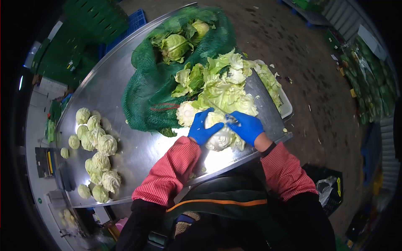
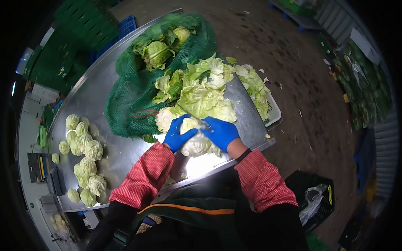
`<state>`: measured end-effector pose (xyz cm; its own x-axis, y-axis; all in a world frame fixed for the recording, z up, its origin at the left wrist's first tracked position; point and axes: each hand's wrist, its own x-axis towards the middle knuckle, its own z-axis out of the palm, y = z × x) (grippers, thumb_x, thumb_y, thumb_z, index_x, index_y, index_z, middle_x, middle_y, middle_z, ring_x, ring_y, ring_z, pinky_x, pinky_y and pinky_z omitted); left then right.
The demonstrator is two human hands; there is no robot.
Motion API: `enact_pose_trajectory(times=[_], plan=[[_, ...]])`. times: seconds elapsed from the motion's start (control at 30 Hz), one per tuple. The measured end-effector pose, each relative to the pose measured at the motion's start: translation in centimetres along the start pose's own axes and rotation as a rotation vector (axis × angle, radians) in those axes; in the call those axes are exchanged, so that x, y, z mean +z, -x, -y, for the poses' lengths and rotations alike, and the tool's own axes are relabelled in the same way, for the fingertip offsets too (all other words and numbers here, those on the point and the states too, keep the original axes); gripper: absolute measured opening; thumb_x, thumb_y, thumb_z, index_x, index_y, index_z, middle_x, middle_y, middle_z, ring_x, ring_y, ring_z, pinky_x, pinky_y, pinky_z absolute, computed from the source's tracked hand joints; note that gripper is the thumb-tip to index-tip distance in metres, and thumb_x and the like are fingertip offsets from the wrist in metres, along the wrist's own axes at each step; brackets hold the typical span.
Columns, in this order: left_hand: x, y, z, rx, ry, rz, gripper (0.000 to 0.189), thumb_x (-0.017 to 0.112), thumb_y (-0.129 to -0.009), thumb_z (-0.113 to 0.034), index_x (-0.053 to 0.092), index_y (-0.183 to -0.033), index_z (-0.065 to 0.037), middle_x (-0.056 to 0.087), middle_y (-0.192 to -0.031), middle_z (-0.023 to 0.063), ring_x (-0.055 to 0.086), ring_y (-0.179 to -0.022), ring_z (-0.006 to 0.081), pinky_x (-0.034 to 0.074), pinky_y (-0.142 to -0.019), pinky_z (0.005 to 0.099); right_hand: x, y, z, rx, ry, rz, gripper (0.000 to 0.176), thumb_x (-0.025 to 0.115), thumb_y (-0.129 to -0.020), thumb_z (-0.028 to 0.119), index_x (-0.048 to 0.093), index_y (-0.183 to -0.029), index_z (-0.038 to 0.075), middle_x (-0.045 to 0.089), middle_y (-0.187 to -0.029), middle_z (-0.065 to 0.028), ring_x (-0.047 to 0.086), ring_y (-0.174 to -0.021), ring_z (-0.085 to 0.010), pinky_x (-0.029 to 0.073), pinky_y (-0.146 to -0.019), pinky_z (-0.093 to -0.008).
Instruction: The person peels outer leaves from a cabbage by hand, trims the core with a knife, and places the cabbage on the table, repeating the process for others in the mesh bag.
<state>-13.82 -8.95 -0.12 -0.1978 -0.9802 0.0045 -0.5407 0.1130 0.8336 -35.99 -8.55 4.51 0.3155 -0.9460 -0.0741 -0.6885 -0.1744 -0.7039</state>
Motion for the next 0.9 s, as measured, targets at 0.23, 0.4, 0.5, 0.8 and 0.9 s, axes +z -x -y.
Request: enact_pose_trajectory(times=[0.23, 0.4, 0.5, 0.8, 0.9], plan=[[0.1, 0.7, 1.5, -0.135, 0.247, -0.128, 0.065, 0.077, -0.077, -0.036, 0.054, -0.130, -0.007, 0.054, -0.123, 0.0190, 0.052, -0.118, 0.0305, 0.040, -0.101, 0.0389, -0.2, 0.0, -6.5, 0.413, 0.196, -0.099, 0.037, 0.063, -0.087, 0.034, 0.056, -0.117, 0.014, 0.068, -0.096, -0.0142, 0.066, -0.086, -0.0341, 0.052, -0.072, -0.0419], [-0.7, 1.6, 0.7, -0.536, 0.501, -0.324, 0.055, 0.069, -0.086, -0.037, 0.056, -0.125, -0.001, 0.062, -0.114, 0.0153, 0.061, -0.101, 0.0215, 0.047, -0.092, 0.0316, -1.0, 1.7, -1.3, 0.117, 0.053, -0.310, 0.065, 0.066, -0.083, 0.047, 0.046, -0.138, 0.019, 0.066, -0.102, -0.0147, 0.066, -0.084, -0.0313, 0.052, -0.072, -0.0392], [-2.0, 1.6, -2.8, -0.728, 1.025, -0.333, 0.063, 0.068, -0.087, -0.035, 0.045, -0.136, -0.004, 0.056, -0.124, 0.0167, 0.057, -0.111, 0.0268, 0.052, -0.088, 0.0343, -2.4, 2.1, 4.3, 0.195, -0.149, 0.111, 0.085, 0.068, -0.078, 0.057, 0.035, -0.145, 0.016, 0.063, -0.112, -0.0183, 0.066, -0.092, -0.0324, 0.052, -0.079, -0.0384], [-0.7, 3.7, -2.0, -0.476, 0.257, -0.016, 0.103, 0.087, -0.063, -0.039, 0.031, -0.141, -0.003, 0.043, -0.125, 0.0205, 0.052, -0.113, 0.0296, 0.048, -0.090, 0.0389, -0.3, -2.0, -2.8, 0.118, -0.345, 0.118, 0.082, 0.069, -0.081, 0.051, 0.035, -0.146, 0.014, 0.050, -0.138, -0.0169, 0.051, -0.125, -0.0315, 0.041, -0.102, -0.0361], [-4.1, 2.4, -5.6, -0.172, -0.317, 0.002, 0.108, 0.088, -0.053, -0.041, 0.036, -0.143, -0.011, 0.040, -0.135, 0.0249, 0.045, -0.123, 0.0410, 0.042, -0.101, 0.0453, 0.3, -1.9, -4.0, 0.033, -0.420, 0.117, 0.079, 0.070, -0.082, 0.047, 0.036, -0.146, 0.014, 0.050, -0.139, -0.0147, 0.049, -0.127, -0.0291, 0.039, -0.103, -0.0346]])
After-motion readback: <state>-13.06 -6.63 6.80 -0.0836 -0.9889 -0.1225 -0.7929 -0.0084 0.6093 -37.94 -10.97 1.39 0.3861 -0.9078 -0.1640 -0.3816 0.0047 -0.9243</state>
